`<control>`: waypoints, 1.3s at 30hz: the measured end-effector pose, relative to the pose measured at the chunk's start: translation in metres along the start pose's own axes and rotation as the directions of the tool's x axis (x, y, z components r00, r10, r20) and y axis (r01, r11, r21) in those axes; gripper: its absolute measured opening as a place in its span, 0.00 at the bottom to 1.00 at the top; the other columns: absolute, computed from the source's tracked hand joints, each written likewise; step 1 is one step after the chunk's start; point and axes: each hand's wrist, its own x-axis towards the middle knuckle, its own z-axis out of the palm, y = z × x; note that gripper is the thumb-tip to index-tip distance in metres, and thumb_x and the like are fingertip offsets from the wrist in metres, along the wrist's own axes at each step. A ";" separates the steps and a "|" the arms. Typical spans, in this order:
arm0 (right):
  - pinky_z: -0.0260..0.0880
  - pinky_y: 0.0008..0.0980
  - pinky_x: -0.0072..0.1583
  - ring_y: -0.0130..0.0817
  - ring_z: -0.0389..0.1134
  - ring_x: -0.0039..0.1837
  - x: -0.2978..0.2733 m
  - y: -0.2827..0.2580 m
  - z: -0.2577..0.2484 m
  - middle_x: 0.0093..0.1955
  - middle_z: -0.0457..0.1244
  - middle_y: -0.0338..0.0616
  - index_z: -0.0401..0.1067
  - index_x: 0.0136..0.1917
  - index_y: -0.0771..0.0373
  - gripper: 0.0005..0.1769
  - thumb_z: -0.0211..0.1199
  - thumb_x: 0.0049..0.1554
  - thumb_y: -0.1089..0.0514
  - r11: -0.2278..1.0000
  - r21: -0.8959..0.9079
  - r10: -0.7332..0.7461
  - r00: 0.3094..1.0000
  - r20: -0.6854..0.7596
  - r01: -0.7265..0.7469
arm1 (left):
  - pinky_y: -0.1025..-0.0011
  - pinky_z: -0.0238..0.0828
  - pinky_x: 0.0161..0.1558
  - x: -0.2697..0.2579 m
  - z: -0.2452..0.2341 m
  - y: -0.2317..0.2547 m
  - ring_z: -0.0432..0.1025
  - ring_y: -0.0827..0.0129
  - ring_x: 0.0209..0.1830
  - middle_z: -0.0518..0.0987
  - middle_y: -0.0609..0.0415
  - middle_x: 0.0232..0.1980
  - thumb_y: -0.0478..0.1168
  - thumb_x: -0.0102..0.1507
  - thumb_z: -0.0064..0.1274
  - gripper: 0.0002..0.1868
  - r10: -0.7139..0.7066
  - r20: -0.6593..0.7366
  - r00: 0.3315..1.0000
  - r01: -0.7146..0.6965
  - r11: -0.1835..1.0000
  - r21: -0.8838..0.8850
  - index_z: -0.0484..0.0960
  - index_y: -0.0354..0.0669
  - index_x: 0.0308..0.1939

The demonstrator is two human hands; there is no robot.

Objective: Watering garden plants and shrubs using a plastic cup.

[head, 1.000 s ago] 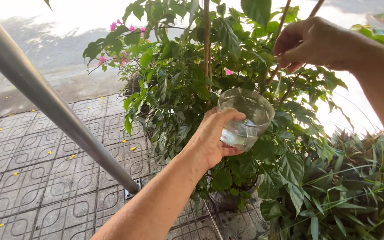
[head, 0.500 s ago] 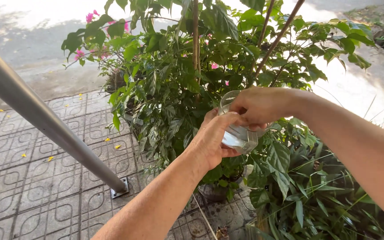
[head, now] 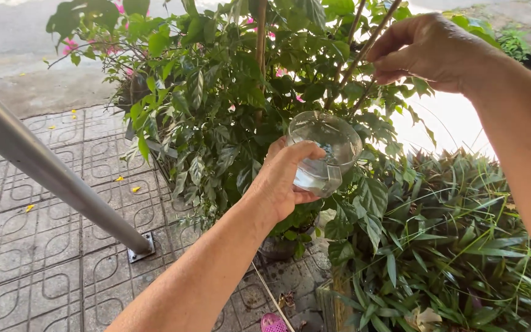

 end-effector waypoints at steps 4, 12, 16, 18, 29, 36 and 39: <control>0.71 0.46 0.53 0.46 0.70 0.49 -0.038 -0.022 0.016 0.50 0.64 0.55 0.74 0.59 0.66 0.11 0.67 0.62 0.67 0.989 -0.150 -0.019 0.999 -0.040 0.012 | 0.38 0.77 0.46 -0.006 0.004 0.006 0.74 0.30 0.52 0.58 0.28 0.68 0.40 0.43 0.65 0.57 0.012 -0.009 1.000 -0.012 1.000 0.001 0.58 0.52 0.77; 0.77 0.42 0.61 0.40 0.74 0.51 -0.054 -0.055 0.083 0.48 0.69 0.49 0.79 0.57 0.63 0.12 0.60 0.62 0.64 0.836 -0.505 0.064 0.876 0.478 0.214 | 0.45 0.76 0.53 -0.021 0.022 0.022 0.68 0.35 0.62 0.53 0.31 0.75 0.45 0.44 0.64 0.61 0.009 0.034 0.999 -0.013 0.993 0.118 0.52 0.53 0.80; 0.76 0.41 0.55 0.41 0.75 0.48 -0.039 -0.036 0.095 0.41 0.69 0.48 0.80 0.48 0.63 0.08 0.60 0.59 0.65 0.813 -0.522 0.077 0.842 0.534 0.257 | 0.44 0.75 0.53 -0.020 0.021 0.022 0.66 0.37 0.64 0.53 0.30 0.75 0.42 0.45 0.62 0.61 0.010 0.017 1.000 -0.012 0.994 0.104 0.49 0.53 0.81; 0.70 0.34 0.38 0.37 0.67 0.35 -0.026 -0.030 0.091 0.32 0.67 0.51 0.83 0.47 0.69 0.09 0.64 0.57 0.62 0.980 -0.201 0.119 0.840 0.530 -0.012 | 0.47 0.77 0.50 -0.008 0.017 0.020 0.68 0.36 0.59 0.56 0.29 0.73 0.43 0.46 0.63 0.59 -0.007 0.024 1.000 0.005 0.996 0.093 0.51 0.54 0.80; 0.70 0.31 0.46 0.38 0.68 0.42 0.047 -0.063 0.044 0.43 0.68 0.54 0.74 0.49 0.70 0.08 0.61 0.65 0.61 0.944 0.323 -0.022 0.965 0.260 -0.066 | 0.53 0.75 0.48 -0.023 0.021 0.036 0.74 0.52 0.48 0.78 0.51 0.58 0.37 0.46 0.55 0.39 -0.105 -0.104 0.989 0.111 0.992 0.054 0.70 0.58 0.64; 0.76 0.25 0.53 0.28 0.76 0.50 0.069 -0.061 0.019 0.49 0.71 0.43 0.70 0.59 0.61 0.16 0.70 0.60 0.59 0.991 0.038 -0.122 0.985 -0.126 0.128 | 0.57 0.76 0.46 -0.022 0.011 0.030 0.75 0.54 0.45 0.78 0.50 0.57 0.39 0.46 0.57 0.39 -0.110 -0.106 0.988 0.116 0.991 0.059 0.70 0.59 0.63; 0.78 0.38 0.57 0.34 0.76 0.47 0.042 -0.053 0.022 0.58 0.70 0.49 0.75 0.58 0.63 0.10 0.68 0.62 0.66 0.971 -0.155 -0.214 0.952 -0.221 0.182 | 0.59 0.76 0.44 -0.021 0.010 0.030 0.76 0.53 0.46 0.78 0.47 0.59 0.37 0.49 0.57 0.45 -0.116 -0.134 0.984 0.123 0.992 0.040 0.65 0.63 0.72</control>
